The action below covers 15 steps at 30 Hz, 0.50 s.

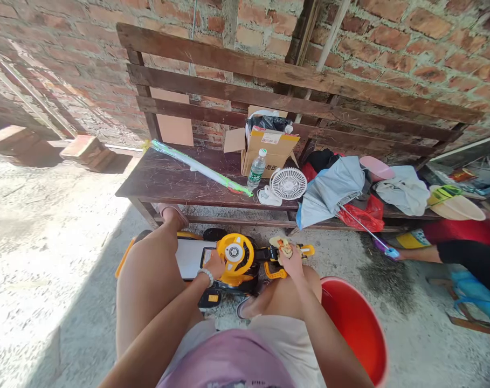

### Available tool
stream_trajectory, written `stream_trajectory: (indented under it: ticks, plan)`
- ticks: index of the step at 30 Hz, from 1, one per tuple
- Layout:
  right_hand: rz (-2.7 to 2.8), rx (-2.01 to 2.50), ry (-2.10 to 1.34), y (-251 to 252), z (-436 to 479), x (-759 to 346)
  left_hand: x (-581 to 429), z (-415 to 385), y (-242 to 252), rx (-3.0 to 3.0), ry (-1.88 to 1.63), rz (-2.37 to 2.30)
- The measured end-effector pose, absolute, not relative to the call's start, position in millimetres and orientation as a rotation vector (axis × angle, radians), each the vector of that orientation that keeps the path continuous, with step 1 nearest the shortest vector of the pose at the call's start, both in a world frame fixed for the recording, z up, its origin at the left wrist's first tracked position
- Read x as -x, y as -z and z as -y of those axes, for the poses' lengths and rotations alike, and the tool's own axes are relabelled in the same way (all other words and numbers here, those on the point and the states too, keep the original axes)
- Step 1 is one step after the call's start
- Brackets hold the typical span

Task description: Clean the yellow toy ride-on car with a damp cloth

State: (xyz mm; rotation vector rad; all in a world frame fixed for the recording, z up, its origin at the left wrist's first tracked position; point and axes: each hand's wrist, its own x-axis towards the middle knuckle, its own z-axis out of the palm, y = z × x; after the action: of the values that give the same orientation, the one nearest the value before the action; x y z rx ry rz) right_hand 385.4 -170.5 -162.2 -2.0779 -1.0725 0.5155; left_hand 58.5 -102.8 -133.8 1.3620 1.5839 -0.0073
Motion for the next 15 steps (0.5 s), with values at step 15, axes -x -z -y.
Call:
stream_trajectory:
  ticks: [15]
  plan:
    - [1.216, 2.142, -0.572, 136.1, 185.4, -454.9, -58.3, 104.5, 132.5, -1.375, -0.028, -1.522]
